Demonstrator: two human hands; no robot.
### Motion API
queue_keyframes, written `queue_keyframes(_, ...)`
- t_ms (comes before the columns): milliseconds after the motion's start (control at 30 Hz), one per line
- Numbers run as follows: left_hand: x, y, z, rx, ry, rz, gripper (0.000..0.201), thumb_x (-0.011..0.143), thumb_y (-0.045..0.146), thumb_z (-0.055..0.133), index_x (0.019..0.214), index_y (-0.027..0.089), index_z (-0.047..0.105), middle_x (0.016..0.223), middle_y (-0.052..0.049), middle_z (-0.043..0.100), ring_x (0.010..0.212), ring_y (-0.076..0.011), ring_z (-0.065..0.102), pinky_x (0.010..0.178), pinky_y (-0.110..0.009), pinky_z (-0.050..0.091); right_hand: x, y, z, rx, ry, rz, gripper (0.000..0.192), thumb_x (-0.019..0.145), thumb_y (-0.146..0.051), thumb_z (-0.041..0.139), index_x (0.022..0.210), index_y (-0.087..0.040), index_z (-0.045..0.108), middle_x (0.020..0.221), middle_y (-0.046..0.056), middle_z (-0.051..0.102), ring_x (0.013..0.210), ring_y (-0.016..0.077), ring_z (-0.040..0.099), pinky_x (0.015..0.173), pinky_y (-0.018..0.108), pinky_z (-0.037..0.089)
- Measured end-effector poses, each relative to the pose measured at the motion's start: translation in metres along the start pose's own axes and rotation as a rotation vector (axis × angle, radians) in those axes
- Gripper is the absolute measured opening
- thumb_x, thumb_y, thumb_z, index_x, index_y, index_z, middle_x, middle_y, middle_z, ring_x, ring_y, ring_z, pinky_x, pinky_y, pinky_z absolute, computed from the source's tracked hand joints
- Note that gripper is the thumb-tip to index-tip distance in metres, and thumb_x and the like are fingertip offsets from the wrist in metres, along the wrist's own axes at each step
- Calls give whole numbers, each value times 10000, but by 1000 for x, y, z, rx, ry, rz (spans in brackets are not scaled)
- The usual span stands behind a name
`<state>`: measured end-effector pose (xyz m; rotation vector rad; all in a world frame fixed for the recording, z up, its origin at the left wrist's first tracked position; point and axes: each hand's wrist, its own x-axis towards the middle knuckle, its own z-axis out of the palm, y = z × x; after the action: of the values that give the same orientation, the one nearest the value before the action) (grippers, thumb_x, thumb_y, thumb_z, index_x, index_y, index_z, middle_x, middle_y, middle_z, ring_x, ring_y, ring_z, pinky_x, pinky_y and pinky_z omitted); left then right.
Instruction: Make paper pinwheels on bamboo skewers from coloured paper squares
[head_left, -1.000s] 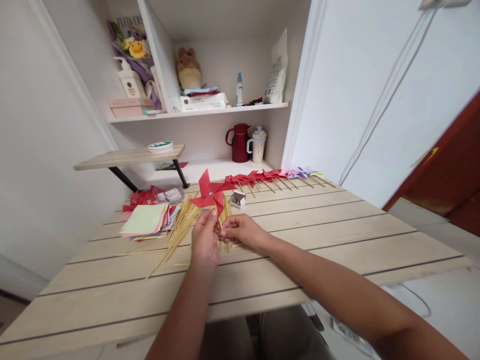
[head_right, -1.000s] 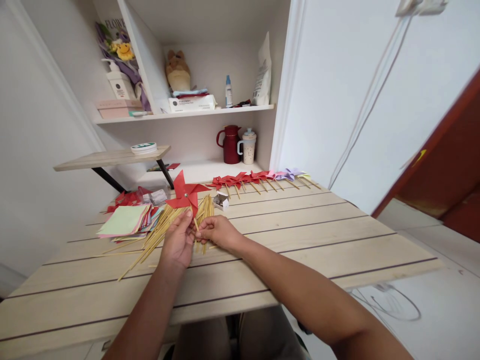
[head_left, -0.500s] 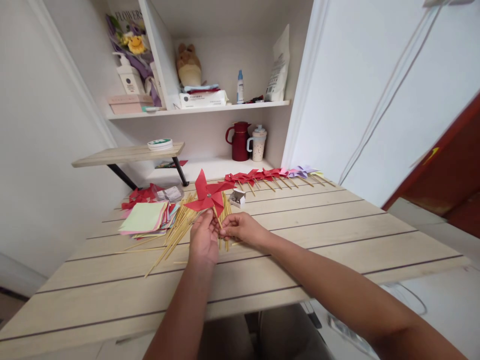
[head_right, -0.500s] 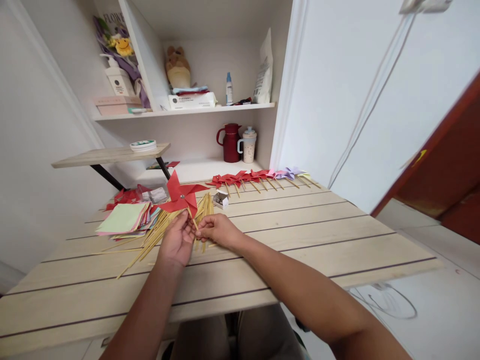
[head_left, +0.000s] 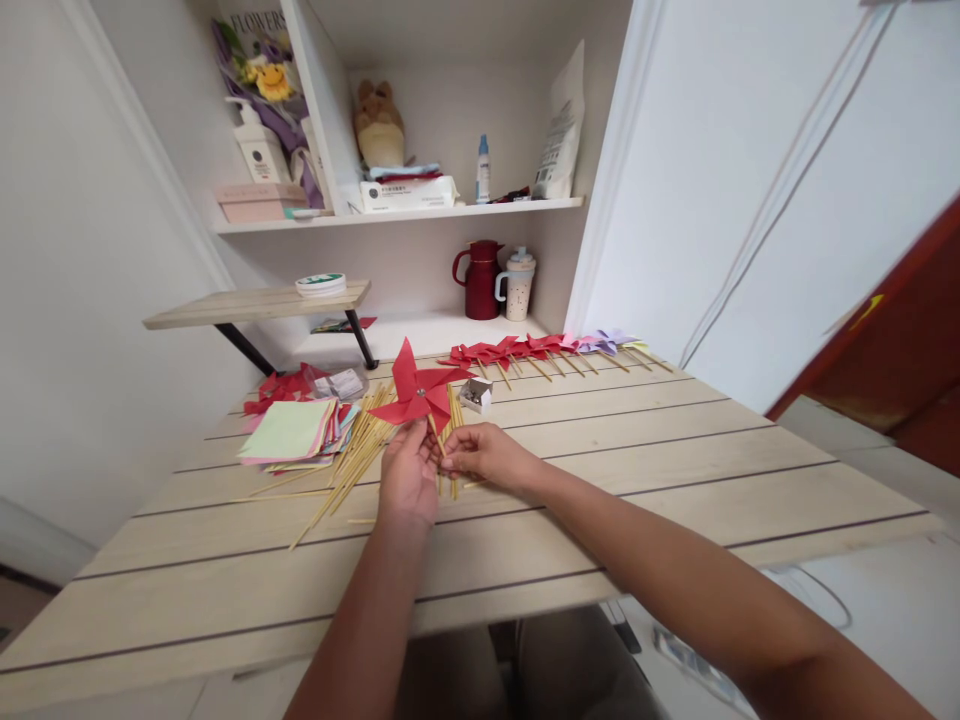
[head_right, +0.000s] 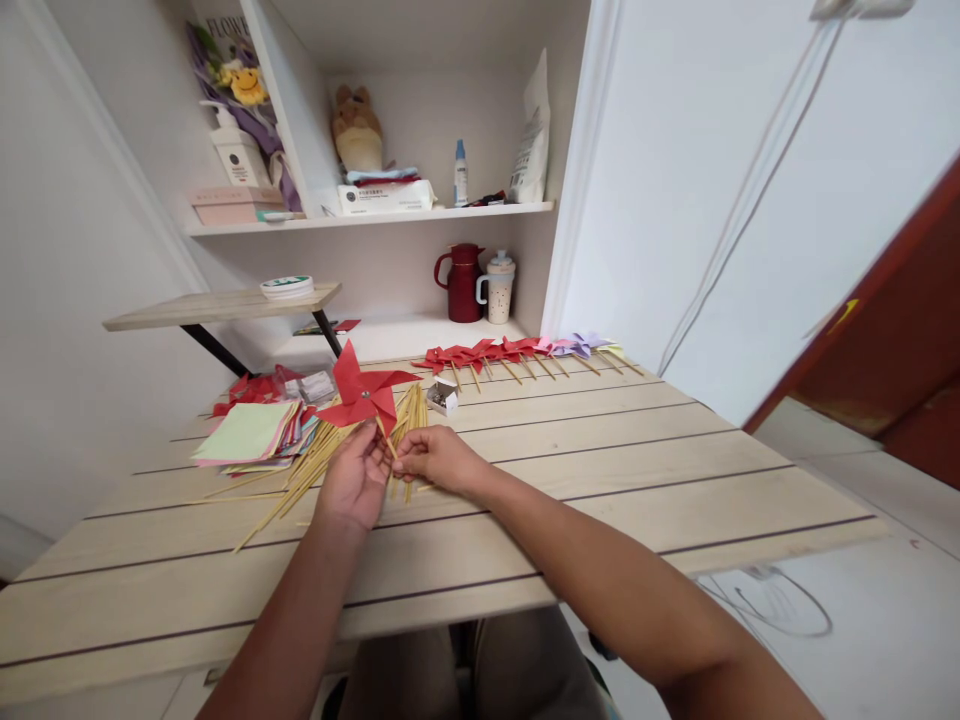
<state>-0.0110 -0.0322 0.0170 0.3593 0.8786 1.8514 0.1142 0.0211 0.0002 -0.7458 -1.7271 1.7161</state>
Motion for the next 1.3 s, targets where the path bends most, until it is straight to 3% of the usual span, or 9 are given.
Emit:
queue_keyframes(900,-8,-1,-2,6,19,1,144,651,118,774,718,151,650,677,4,663,595,-101,603,585,-209,466,2,8,-3,-26,-55,-20,279,643,-353,857,743,-171,669,686,-18,653,643,123,562,650,269,420)
queue_keyframes(1133,-25,0,-25,-27,47,-47,119,704,78,740,763,171,695,764,-25,702,669,-123,640,616,-221,503,3,13,-4,-84,-109,-33,282,641,-366,860,771,-172,701,722,-2,691,680,138,593,691,281,447)
queue_keyframes(1200,-33,1,-35,-50,0,-68,152,724,87,764,824,194,725,851,-32,724,740,-143,669,654,-241,531,3,12,-4,-101,-129,-29,286,642,-364,867,779,-175,701,721,-1,695,677,142,599,680,279,447)
queue_keyframes(1300,-43,2,-44,-77,47,-94,81,793,118,724,749,183,702,735,-29,675,655,-142,636,608,-249,526,2,10,-5,-124,-120,-30,274,658,-353,858,790,-170,702,718,-4,687,653,128,576,642,262,418)
